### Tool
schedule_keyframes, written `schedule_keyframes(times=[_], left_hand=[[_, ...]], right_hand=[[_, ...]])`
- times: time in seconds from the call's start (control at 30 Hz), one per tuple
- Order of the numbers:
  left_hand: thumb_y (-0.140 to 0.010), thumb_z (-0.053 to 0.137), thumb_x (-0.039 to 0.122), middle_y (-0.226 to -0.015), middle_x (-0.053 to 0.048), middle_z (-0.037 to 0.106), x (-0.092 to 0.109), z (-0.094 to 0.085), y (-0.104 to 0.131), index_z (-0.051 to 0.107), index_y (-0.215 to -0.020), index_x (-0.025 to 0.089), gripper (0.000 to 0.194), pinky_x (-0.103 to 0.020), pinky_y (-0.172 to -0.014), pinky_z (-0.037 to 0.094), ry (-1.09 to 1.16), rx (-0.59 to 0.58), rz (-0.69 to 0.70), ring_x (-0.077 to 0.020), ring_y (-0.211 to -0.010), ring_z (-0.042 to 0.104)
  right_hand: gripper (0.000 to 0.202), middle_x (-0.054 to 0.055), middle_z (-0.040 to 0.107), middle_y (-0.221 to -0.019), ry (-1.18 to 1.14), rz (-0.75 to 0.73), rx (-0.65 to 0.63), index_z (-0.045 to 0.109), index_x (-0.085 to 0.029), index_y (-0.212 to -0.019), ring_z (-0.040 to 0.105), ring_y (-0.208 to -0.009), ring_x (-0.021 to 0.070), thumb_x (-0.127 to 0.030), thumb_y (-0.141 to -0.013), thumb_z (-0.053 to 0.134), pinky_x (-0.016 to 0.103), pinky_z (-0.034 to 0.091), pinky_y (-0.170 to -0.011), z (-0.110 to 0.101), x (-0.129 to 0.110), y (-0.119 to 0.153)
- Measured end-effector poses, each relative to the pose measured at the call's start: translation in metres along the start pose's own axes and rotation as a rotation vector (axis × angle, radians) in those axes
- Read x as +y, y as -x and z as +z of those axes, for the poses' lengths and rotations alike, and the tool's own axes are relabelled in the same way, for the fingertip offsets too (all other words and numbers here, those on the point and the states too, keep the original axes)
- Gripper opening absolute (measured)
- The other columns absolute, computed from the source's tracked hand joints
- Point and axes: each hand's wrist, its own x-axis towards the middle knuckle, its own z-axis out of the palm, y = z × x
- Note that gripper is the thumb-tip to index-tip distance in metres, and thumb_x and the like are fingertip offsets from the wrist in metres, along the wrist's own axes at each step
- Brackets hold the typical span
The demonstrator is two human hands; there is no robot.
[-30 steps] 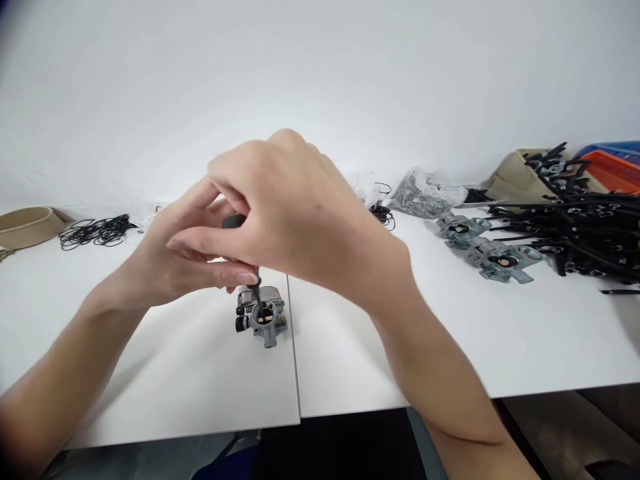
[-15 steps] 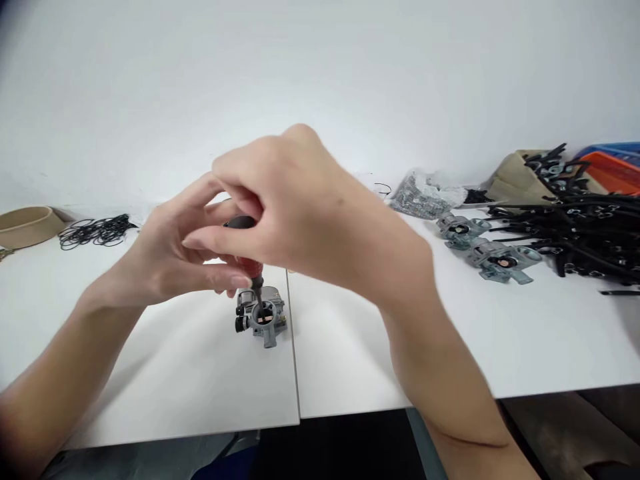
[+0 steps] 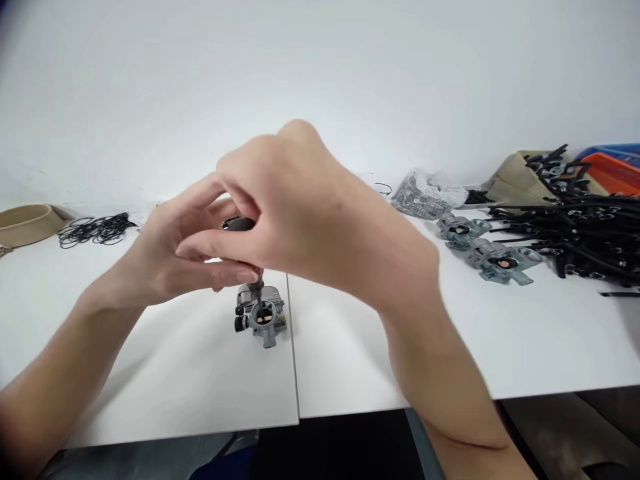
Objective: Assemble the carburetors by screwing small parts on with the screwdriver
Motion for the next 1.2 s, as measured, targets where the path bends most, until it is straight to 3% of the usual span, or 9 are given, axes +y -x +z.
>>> schedule_keyframes(times=[0.1, 0.27, 0.37, 0.5, 0.6, 0.73, 0.87, 1.0, 1.2], left_hand=[[-0.075, 0.073, 0.009, -0.088, -0.001, 0.059, -0.001, -0.002, 0.000, 0.054, -0.123, 0.020, 0.053, -0.014, -0.043, 0.046, -0.001, -0.002, 0.043, -0.0098, -0.065, 0.063], [-0.083, 0.066, 0.011, -0.099, -0.005, 0.065, 0.004, -0.007, 0.005, 0.054, -0.124, 0.023, 0.045, -0.014, -0.041, 0.045, 0.013, -0.046, -0.021, -0.0134, -0.069, 0.068], [-0.079, 0.071, 0.012, -0.104, -0.006, 0.066, 0.006, -0.003, 0.006, 0.047, -0.132, 0.026, 0.060, -0.021, -0.053, 0.054, 0.014, -0.091, -0.047, -0.0138, -0.074, 0.066], [-0.071, 0.078, 0.012, -0.090, 0.000, 0.061, 0.000, 0.003, 0.002, 0.054, -0.120, 0.021, 0.055, -0.018, -0.052, 0.053, 0.005, -0.016, 0.029, -0.0089, -0.068, 0.061], [-0.071, 0.077, 0.005, -0.090, 0.000, 0.059, -0.003, -0.001, 0.000, 0.058, -0.112, 0.017, 0.047, -0.013, -0.044, 0.048, 0.030, 0.042, 0.092, -0.0066, -0.063, 0.061], [-0.078, 0.067, 0.002, -0.096, -0.003, 0.064, 0.001, -0.010, 0.003, 0.057, -0.119, 0.021, 0.046, -0.016, -0.043, 0.050, 0.062, -0.077, 0.055, -0.0114, -0.066, 0.066], [-0.083, 0.060, 0.005, -0.098, -0.006, 0.066, 0.007, -0.010, 0.006, 0.050, -0.128, 0.020, 0.049, -0.020, -0.052, 0.055, 0.022, -0.159, 0.010, -0.0163, -0.078, 0.068], [-0.079, 0.069, 0.008, -0.094, -0.002, 0.063, 0.006, -0.004, 0.007, 0.054, -0.121, 0.022, 0.047, -0.019, -0.054, 0.056, -0.043, -0.095, 0.020, -0.0143, -0.077, 0.067], [-0.078, 0.065, -0.003, -0.087, -0.004, 0.064, 0.013, -0.008, 0.010, 0.056, -0.123, 0.015, 0.049, -0.025, -0.059, 0.060, -0.147, -0.036, 0.183, -0.0156, -0.080, 0.065]], right_hand=[[0.035, -0.004, 0.057, -0.065, 0.010, -0.032, 0.020, 0.058, -0.019, -0.065, 0.056, -0.062, 0.0083, -0.046, -0.084, 0.071, 0.022, 0.038, -0.049, -0.001, -0.003, 0.000], [0.014, -0.010, 0.067, -0.088, -0.072, -0.137, -0.152, 0.068, -0.030, -0.096, 0.061, -0.071, 0.0058, -0.038, -0.095, 0.057, 0.024, 0.046, -0.060, -0.021, 0.006, 0.011], [0.019, -0.009, 0.060, -0.066, 0.044, -0.105, -0.061, 0.070, -0.027, -0.080, 0.055, -0.060, 0.0056, -0.041, -0.090, 0.065, 0.025, 0.041, -0.053, -0.015, 0.007, 0.009], [0.043, -0.006, 0.042, -0.047, 0.141, -0.079, 0.097, 0.055, -0.019, -0.053, 0.048, -0.051, 0.0070, -0.045, -0.083, 0.072, 0.025, 0.034, -0.045, 0.005, 0.000, 0.000], [0.032, -0.005, 0.055, -0.061, 0.053, -0.078, 0.054, 0.061, -0.020, -0.064, 0.053, -0.058, 0.0072, -0.043, -0.083, 0.072, 0.023, 0.041, -0.049, 0.004, -0.002, -0.001], [0.007, -0.010, 0.068, -0.093, -0.176, -0.068, -0.143, 0.069, -0.033, -0.095, 0.064, -0.075, 0.0084, -0.034, -0.091, 0.064, 0.024, 0.052, -0.061, -0.013, 0.004, 0.005], [0.016, -0.009, 0.069, -0.089, -0.196, -0.053, -0.197, 0.072, -0.032, -0.085, 0.065, -0.076, 0.0100, -0.023, -0.093, 0.061, 0.024, 0.053, -0.058, -0.013, 0.008, 0.007], [0.021, -0.008, 0.069, -0.091, -0.192, -0.034, -0.189, 0.071, -0.029, -0.076, 0.066, -0.083, 0.0115, -0.021, -0.093, 0.060, 0.023, 0.055, -0.061, -0.007, 0.002, 0.008], [0.008, -0.009, 0.067, -0.094, -0.302, 0.069, -0.131, 0.067, -0.033, -0.095, 0.066, -0.086, 0.0138, -0.031, -0.089, 0.062, 0.028, 0.058, -0.072, -0.023, 0.002, 0.010]])
